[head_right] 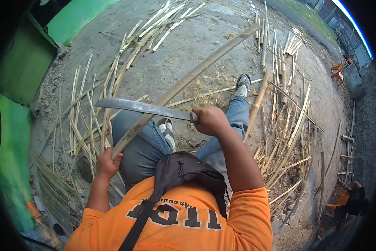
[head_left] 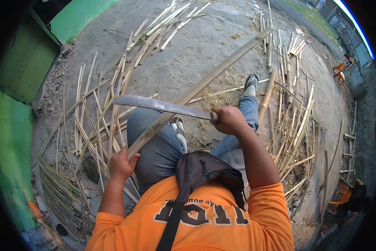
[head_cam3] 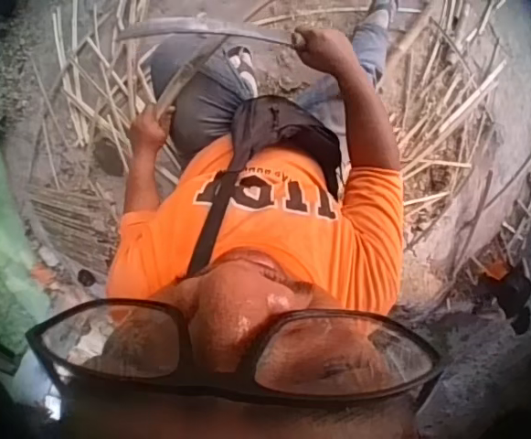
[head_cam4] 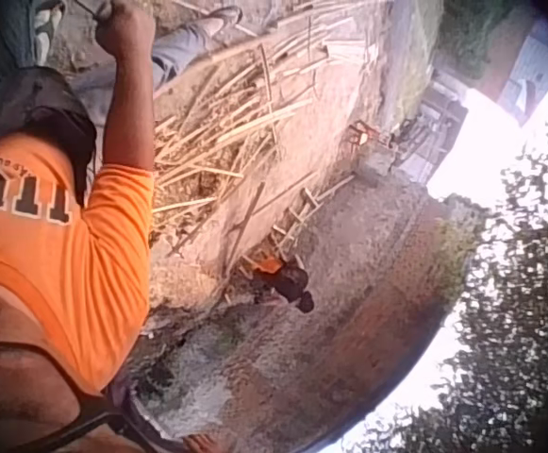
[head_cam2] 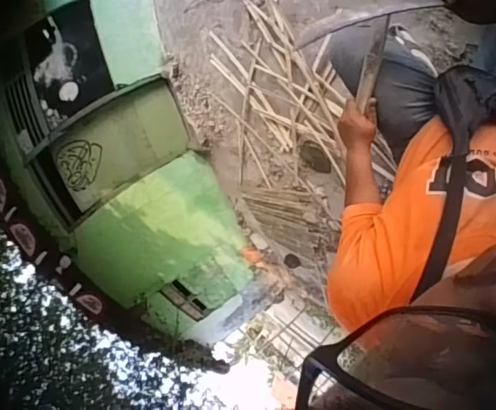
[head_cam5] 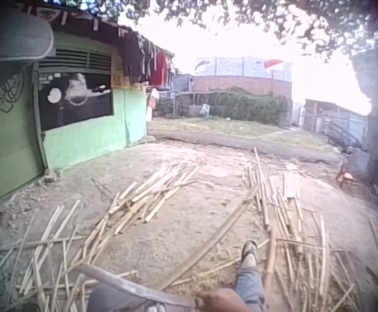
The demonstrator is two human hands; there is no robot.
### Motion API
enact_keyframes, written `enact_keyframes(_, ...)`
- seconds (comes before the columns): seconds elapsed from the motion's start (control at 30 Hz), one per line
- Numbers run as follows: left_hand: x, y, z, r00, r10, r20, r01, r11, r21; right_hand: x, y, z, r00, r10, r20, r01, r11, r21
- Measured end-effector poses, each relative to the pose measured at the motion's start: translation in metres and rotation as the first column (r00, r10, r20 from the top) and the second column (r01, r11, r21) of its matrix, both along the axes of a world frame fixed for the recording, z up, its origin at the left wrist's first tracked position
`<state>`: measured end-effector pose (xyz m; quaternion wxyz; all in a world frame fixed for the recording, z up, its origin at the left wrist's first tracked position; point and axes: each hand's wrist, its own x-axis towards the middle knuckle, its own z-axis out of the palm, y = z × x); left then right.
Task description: The person holds a strip of bamboo and repeatedly shaves along its surface using a machete.
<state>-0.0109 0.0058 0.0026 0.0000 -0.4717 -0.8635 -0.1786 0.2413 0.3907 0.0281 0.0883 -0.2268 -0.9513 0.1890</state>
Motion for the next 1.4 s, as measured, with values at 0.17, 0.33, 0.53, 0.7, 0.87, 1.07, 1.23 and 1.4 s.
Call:
enact_keyframes(0.17,0.01,0.003,0.013,0.999,0.034,-0.018,-0.035,0.999,-0.026,0.016,0.052,0.0,0.964,-0.254,-0.075,0.24,0.958,-0.158)
enact_keyframes(0.33,0.01,0.006,0.028,0.999,0.044,0.026,-0.043,0.998,-0.037,0.008,0.013,0.015,0.986,-0.15,0.073,0.165,0.935,-0.315)
enact_keyframes(0.53,-0.005,0.003,0.018,0.999,-0.011,-0.052,0.008,0.998,-0.059,-0.008,-0.017,0.026,0.977,0.102,0.187,-0.041,0.952,-0.305)
enact_keyframes(0.7,-0.002,0.002,0.011,1.0,0.007,-0.013,-0.007,1.0,-0.02,-0.017,0.005,0.018,0.977,0.136,0.164,-0.105,0.977,-0.186)
enact_keyframes(0.87,-0.004,-0.001,0.002,0.998,0.0,0.068,-0.001,1.0,0.016,-0.01,0.001,0.016,0.999,0.038,0.02,-0.037,0.999,-0.015)
enact_keyframes(1.07,-0.002,0.004,0.01,1.0,-0.008,0.03,0.007,1.0,0.02,0.029,0.032,0.003,0.941,-0.323,-0.1,0.299,0.934,-0.196)
enact_keyframes(1.23,-0.006,-0.002,0.006,1.0,-0.005,-0.011,0.005,1.0,0.002,0.011,-0.006,0.007,0.977,-0.211,-0.03,0.186,0.914,-0.36)
enact_keyframes(1.4,-0.004,0.003,0.007,1.0,-0.001,0.011,0.001,1.0,0.004,0.0,-0.035,0.001,0.997,-0.022,0.074,0.039,0.97,-0.239)
